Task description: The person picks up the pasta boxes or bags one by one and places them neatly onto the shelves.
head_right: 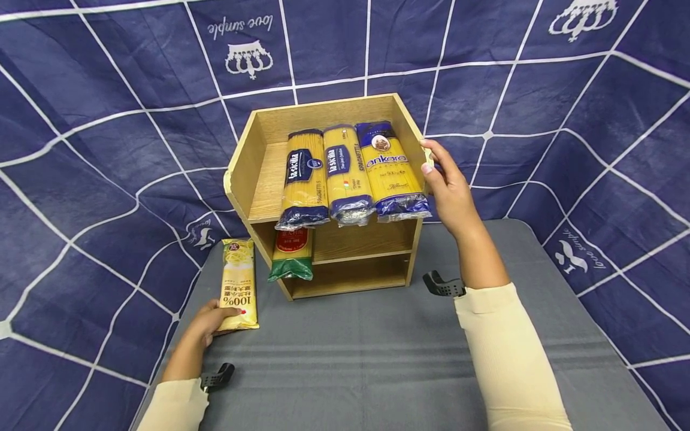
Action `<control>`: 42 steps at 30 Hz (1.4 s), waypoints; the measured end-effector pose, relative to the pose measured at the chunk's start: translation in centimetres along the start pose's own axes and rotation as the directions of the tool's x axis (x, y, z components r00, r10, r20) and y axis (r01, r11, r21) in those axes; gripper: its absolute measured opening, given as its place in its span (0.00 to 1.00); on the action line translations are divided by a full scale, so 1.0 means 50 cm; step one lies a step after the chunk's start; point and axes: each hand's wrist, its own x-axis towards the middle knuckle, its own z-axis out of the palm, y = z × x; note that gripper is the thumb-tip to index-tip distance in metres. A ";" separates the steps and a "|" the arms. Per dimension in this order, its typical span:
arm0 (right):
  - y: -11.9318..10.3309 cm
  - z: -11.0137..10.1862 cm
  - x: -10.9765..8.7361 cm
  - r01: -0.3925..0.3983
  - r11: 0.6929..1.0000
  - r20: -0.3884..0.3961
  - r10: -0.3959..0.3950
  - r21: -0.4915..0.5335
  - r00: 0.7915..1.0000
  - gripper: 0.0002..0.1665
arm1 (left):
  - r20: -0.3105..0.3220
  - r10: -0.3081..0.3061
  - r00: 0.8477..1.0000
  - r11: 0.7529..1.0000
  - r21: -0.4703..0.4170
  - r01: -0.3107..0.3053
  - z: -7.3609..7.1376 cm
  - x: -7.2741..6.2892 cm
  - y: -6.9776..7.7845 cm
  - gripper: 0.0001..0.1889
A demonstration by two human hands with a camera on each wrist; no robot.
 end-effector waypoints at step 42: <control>-0.003 0.002 -0.002 0.001 1.000 -0.002 -0.001 0.006 1.000 0.26 | 0.037 0.053 0.998 0.885 -0.465 -0.029 0.070 -0.041 -0.068 0.27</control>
